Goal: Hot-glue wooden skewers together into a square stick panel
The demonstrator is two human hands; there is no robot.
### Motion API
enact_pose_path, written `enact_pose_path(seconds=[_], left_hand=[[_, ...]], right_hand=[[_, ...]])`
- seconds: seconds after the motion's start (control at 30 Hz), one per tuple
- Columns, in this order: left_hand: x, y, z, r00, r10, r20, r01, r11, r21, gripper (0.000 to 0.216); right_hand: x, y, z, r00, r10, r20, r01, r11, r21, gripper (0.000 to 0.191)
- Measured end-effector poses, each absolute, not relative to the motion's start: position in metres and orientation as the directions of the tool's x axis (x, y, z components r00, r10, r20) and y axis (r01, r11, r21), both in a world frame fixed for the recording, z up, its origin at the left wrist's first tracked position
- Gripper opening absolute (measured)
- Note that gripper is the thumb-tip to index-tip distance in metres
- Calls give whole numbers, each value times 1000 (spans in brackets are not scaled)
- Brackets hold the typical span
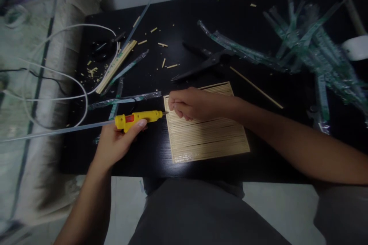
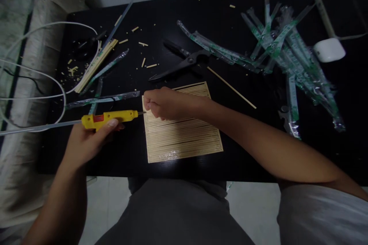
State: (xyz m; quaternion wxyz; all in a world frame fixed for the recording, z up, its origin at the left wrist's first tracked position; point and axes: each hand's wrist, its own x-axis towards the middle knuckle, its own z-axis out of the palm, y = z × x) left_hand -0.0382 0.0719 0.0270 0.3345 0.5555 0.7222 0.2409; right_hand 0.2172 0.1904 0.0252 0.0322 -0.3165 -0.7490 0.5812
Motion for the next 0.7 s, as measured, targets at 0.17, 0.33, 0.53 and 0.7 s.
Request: enact_pose_path(seconds=[0.17,0.33,0.53,0.7], left_hand=[[-43,74,24,-122,979,-165,697,203,688,37],[-47,75,19,-157,973,-172,704,232,671,44],[-49,80,13,-210,961,-180,694,276,665,47],[-44,86,14,-216,965,-150,695,260,670,52]], right_hand=[[220,193,26,-796,549,-254,439,234,-868,12],[228,199,25,-749,646,-144,528,452,-719,18],[230,199,19,-744,646,-169,567,477,-672,23],[229,201,18,-743,642,-190,559,438,-704,25]])
